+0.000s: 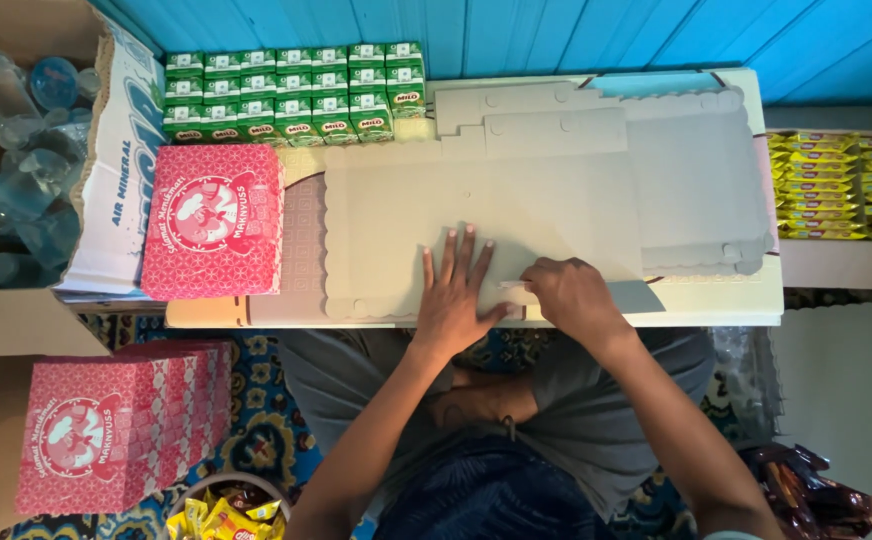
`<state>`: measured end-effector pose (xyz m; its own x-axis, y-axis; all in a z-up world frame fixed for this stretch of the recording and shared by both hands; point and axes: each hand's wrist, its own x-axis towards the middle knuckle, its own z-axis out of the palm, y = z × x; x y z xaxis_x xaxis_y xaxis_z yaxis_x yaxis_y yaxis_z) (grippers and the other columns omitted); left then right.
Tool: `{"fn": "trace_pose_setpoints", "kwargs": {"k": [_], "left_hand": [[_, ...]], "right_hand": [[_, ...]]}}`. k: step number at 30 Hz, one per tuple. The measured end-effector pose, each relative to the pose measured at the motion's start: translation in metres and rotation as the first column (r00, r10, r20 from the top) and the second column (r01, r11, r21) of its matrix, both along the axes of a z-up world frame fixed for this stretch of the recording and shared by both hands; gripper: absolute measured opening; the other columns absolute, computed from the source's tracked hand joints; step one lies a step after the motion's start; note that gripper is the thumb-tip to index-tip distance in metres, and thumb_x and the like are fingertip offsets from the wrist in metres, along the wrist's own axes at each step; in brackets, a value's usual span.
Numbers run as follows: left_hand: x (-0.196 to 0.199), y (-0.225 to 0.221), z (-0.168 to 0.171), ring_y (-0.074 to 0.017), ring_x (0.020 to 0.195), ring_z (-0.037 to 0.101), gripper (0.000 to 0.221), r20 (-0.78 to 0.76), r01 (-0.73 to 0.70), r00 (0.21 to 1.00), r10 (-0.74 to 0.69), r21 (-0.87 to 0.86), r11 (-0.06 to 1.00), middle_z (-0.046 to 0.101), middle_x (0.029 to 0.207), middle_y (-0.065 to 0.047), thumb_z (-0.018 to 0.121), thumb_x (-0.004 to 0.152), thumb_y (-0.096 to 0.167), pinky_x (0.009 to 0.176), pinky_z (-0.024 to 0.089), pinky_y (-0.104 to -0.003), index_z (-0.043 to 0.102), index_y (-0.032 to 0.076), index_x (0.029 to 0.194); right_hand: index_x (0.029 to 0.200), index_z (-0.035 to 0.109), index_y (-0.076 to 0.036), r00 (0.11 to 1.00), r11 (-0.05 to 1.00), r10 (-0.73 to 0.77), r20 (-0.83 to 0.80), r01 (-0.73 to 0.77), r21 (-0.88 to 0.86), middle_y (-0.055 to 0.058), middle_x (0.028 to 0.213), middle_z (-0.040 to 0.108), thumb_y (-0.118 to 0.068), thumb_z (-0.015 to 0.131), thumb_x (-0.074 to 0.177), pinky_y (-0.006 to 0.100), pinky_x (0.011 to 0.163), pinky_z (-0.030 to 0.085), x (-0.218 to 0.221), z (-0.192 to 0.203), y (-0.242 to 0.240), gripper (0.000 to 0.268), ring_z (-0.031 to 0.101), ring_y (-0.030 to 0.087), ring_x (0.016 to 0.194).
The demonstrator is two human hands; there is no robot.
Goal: The person sits on the floor and folds a flat printed cardboard cake box, pressing creases and tucking side flaps to shape the box. They place small pink sticker pieces along the front edge and press the flaps down to secure the folded box.
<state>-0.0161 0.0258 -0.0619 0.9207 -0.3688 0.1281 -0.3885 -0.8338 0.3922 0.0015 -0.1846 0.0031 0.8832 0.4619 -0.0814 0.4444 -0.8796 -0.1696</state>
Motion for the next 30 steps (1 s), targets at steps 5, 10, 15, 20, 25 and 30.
{"fn": "trace_pose_setpoints", "kwargs": {"k": [5, 10, 15, 20, 25, 30], "left_hand": [[-0.002, 0.001, 0.000, -0.0396, 0.159, 0.009, 0.091, 0.029, -0.003, 1.000, 0.004, -0.020, 1.000, 0.016, 0.172, -0.019, 0.056, 0.094, 0.068, 0.123, -0.007, -0.063, 0.032, 0.015, 0.163], [-0.001, 0.000, -0.001, -0.0398, 0.158, 0.010, 0.090, 0.031, -0.006, 1.000, 0.006, -0.012, 1.000, 0.016, 0.171, -0.019, 0.056, 0.095, 0.068, 0.123, -0.005, -0.065, 0.032, 0.015, 0.163], [-0.001, 0.000, -0.003, -0.0404, 0.158, 0.012, 0.091, 0.035, -0.002, 0.999, 0.003, -0.032, 0.999, 0.019, 0.171, -0.019, 0.057, 0.093, 0.069, 0.123, -0.003, -0.066, 0.034, 0.015, 0.163], [-0.001, 0.000, 0.000, -0.0408, 0.158, 0.013, 0.088, 0.042, -0.005, 0.999, 0.007, -0.045, 0.999, 0.019, 0.171, -0.019, 0.055, 0.095, 0.067, 0.123, 0.001, -0.067, 0.032, 0.016, 0.163], [-0.002, 0.000, 0.001, -0.0408, 0.158, 0.013, 0.087, 0.029, 0.000, 1.000, 0.001, -0.049, 0.999, 0.017, 0.171, -0.019, 0.057, 0.096, 0.064, 0.123, 0.002, -0.067, 0.032, 0.016, 0.164], [-0.002, 0.000, -0.003, -0.0396, 0.159, 0.010, 0.089, 0.045, -0.010, 0.999, 0.009, 0.021, 1.000, 0.015, 0.172, -0.018, 0.058, 0.095, 0.064, 0.123, 0.003, -0.066, 0.030, 0.017, 0.164]], "right_hand": [[0.096, 0.075, -0.018, 0.999, 0.999, 0.027, 0.042, -0.026, -0.034, -0.002, 0.082, 0.070, -0.022, 0.073, 0.090, 0.038, 0.073, 0.058, -0.007, 0.009, 0.012, 0.008, 0.073, 0.026, 0.076], [0.094, 0.071, -0.018, 0.995, 0.997, 0.076, 0.060, -0.074, -0.028, -0.001, 0.084, 0.068, -0.025, 0.067, 0.091, 0.039, 0.073, 0.057, -0.001, 0.001, 0.014, 0.008, 0.072, 0.026, 0.079], [0.090, 0.069, -0.020, 0.996, 0.995, 0.054, 0.073, -0.047, -0.091, -0.003, 0.080, 0.065, -0.026, 0.067, 0.090, 0.039, 0.070, 0.057, 0.004, -0.022, 0.011, 0.006, 0.071, 0.025, 0.074], [0.093, 0.070, -0.019, 0.993, 0.994, 0.096, 0.067, -0.092, -0.063, -0.003, 0.082, 0.065, -0.024, 0.067, 0.091, 0.037, 0.071, 0.055, 0.000, 0.002, 0.031, 0.006, 0.070, 0.024, 0.077], [0.090, 0.068, -0.020, 0.990, 0.987, 0.129, 0.062, -0.122, -0.105, -0.004, 0.083, 0.063, -0.025, 0.067, 0.088, 0.038, 0.069, 0.055, 0.007, -0.004, 0.032, 0.005, 0.069, 0.023, 0.077], [0.093, 0.071, -0.017, 0.993, 0.982, 0.117, 0.001, -0.116, -0.149, -0.004, 0.086, 0.063, -0.027, 0.070, 0.090, 0.033, 0.073, 0.053, 0.005, -0.012, 0.036, 0.010, 0.067, 0.019, 0.075]]}}
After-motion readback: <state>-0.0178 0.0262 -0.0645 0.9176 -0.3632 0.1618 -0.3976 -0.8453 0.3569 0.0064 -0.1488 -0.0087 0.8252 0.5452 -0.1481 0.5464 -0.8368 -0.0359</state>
